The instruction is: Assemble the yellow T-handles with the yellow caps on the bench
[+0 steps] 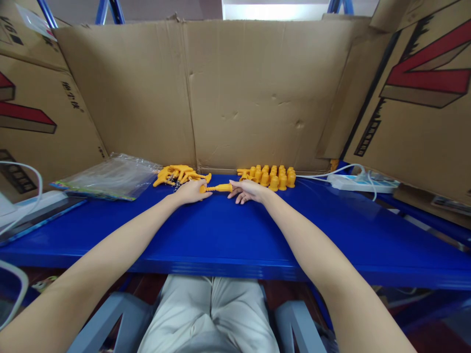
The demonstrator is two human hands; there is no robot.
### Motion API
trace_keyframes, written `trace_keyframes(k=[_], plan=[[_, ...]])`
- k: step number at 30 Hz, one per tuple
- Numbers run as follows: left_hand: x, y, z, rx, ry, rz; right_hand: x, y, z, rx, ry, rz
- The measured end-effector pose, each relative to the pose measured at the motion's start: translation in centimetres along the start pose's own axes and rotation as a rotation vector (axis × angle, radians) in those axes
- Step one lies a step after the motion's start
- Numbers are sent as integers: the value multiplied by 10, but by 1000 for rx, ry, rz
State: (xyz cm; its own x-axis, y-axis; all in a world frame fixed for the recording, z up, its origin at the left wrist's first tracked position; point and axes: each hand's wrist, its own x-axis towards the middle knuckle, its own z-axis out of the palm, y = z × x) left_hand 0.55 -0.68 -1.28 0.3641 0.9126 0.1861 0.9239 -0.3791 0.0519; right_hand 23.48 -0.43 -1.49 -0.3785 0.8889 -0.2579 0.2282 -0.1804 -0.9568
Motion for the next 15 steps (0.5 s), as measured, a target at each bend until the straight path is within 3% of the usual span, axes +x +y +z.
trace_keyframes(k=[5,9,12,15], plan=[[-3,3,-3,-42,16,-5,3,-4,6,287,65,-29],[-5,4,-4,-151,103,33,7,-11,-2,435,197,-183],[-5,4,-4,-185,150,39,14,-17,-18,366,335,-354],[-6,6,-4,-156,105,30,25,-20,-30,54,493,-538]])
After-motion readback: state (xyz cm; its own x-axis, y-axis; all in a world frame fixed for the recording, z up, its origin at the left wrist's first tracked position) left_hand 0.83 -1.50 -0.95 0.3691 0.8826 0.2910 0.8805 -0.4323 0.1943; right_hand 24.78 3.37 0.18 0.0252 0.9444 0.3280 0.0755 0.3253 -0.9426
